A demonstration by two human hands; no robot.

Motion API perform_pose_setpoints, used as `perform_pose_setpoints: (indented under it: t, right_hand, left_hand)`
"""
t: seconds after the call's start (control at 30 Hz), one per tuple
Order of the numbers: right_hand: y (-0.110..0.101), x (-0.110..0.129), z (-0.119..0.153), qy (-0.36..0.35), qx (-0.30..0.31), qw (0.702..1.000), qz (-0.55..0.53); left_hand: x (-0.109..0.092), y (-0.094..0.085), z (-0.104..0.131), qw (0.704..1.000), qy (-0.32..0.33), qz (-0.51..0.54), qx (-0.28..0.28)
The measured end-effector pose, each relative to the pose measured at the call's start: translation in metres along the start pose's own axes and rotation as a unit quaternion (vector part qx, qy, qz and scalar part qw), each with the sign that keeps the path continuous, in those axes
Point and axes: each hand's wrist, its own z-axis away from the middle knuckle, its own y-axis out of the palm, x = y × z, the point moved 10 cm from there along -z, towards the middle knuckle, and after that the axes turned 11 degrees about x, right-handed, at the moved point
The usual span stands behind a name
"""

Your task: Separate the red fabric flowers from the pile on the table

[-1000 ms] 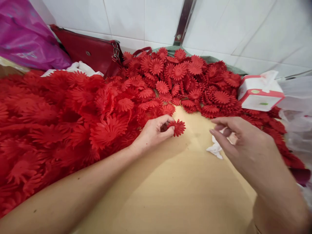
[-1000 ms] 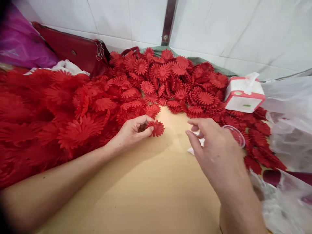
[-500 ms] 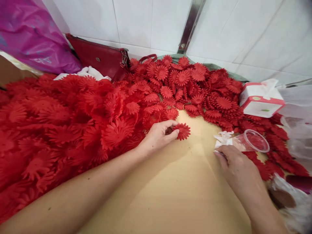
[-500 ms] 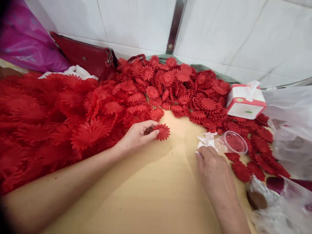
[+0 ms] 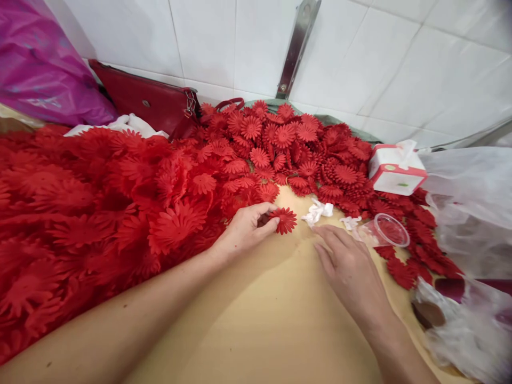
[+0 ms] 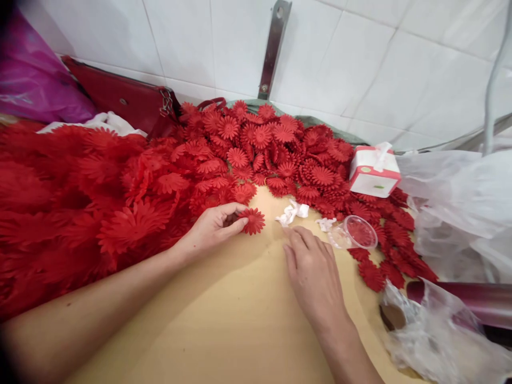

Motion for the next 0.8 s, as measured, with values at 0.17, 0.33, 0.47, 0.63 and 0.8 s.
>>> perform_pose_setpoints:
  t: [0.17,0.33,0.47,0.63,0.8]
  right_hand:
    - [-0.007,-0.027,0.029,0.035,-0.048,0.998,0.038]
    - [-0.013,-0.023,0.019,0.018,-0.023,0.981,0.190]
    - [-0.016,-0.028,-0.017,-0.008,0.000,0.965,0.262]
    - [-0.012,-0.052,-0.044,-0.043,-0.038,0.980,0.189]
    - [-0.034,-0.035,-0.037,-0.044,-0.052,0.981,0.184]
  left_hand:
    - [-0.002,0.002,-0.001,1.000,-0.006,-0.009,0.008]
    - [-0.002,0.003,-0.001,1.000,-0.009,-0.024,0.010]
    - [0.000,0.003,-0.001,1.000,-0.004,-0.014,0.009]
    - [0.011,-0.004,-0.003,0.997,-0.020,0.071,-0.026]
    - [0.015,-0.006,-0.005,0.994,-0.028,0.100,-0.039]
